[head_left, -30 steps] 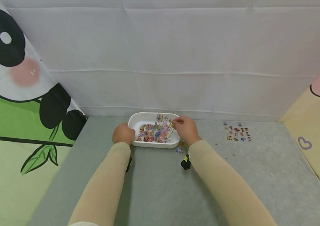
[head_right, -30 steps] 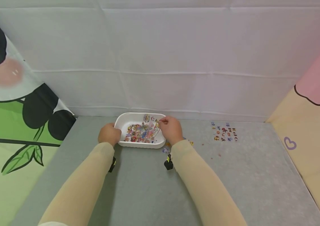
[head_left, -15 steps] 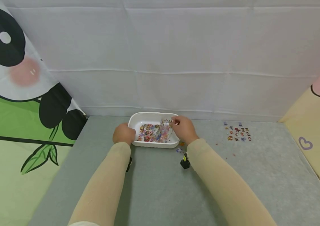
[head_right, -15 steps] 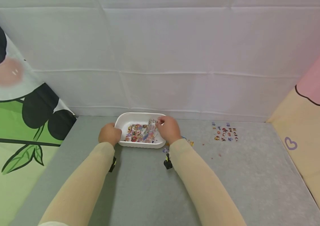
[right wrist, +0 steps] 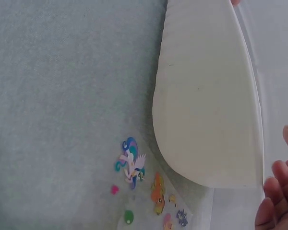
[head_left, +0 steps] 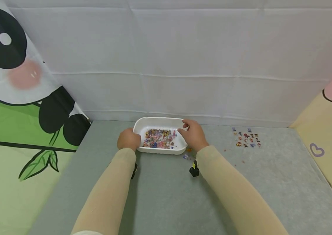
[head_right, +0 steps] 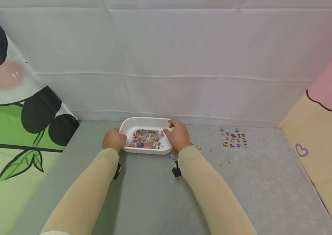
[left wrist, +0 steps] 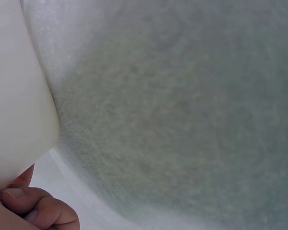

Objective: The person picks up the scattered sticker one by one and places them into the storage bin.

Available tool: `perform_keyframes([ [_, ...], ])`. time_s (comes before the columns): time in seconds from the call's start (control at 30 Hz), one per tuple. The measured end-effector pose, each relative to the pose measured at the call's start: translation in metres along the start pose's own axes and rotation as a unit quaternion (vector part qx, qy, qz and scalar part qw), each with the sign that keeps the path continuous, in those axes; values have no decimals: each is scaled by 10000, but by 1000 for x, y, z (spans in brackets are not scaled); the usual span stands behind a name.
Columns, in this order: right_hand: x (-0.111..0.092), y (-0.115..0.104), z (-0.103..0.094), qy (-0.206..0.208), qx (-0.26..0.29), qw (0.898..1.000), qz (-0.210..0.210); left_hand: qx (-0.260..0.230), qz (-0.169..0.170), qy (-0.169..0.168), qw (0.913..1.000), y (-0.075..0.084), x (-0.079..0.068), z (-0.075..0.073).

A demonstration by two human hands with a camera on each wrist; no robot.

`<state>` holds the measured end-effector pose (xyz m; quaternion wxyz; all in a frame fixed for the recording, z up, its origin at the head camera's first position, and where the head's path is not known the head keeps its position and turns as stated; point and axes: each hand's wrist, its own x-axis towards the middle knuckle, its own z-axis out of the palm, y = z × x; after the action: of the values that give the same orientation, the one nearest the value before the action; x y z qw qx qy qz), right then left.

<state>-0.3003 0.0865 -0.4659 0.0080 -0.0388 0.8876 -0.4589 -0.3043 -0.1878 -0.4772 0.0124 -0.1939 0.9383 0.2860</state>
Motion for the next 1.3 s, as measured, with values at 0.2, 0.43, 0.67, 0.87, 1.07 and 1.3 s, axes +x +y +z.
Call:
perform_keyframes([
  [0.2,-6,-2,-3,83,207,9997,116,53,0,2,10000,3,-4,-2],
  [0.43,-18,2,-7,201,618,9974,307,43,-45,-5,10000,4,-6,-3],
  [0.67,-31,7,-11,334,885,9934,644,4,-96,19,10000,1,-2,1],
  [0.87,-46,16,-19,521,1218,9899,501,24,-115,35,9999,0,0,0],
  [1.07,-64,28,-30,758,1384,9869,335,35,-134,60,9999,-1,2,2],
  [1.3,-85,51,-44,981,1676,9797,497,72,-23,90,9999,-3,3,2],
])
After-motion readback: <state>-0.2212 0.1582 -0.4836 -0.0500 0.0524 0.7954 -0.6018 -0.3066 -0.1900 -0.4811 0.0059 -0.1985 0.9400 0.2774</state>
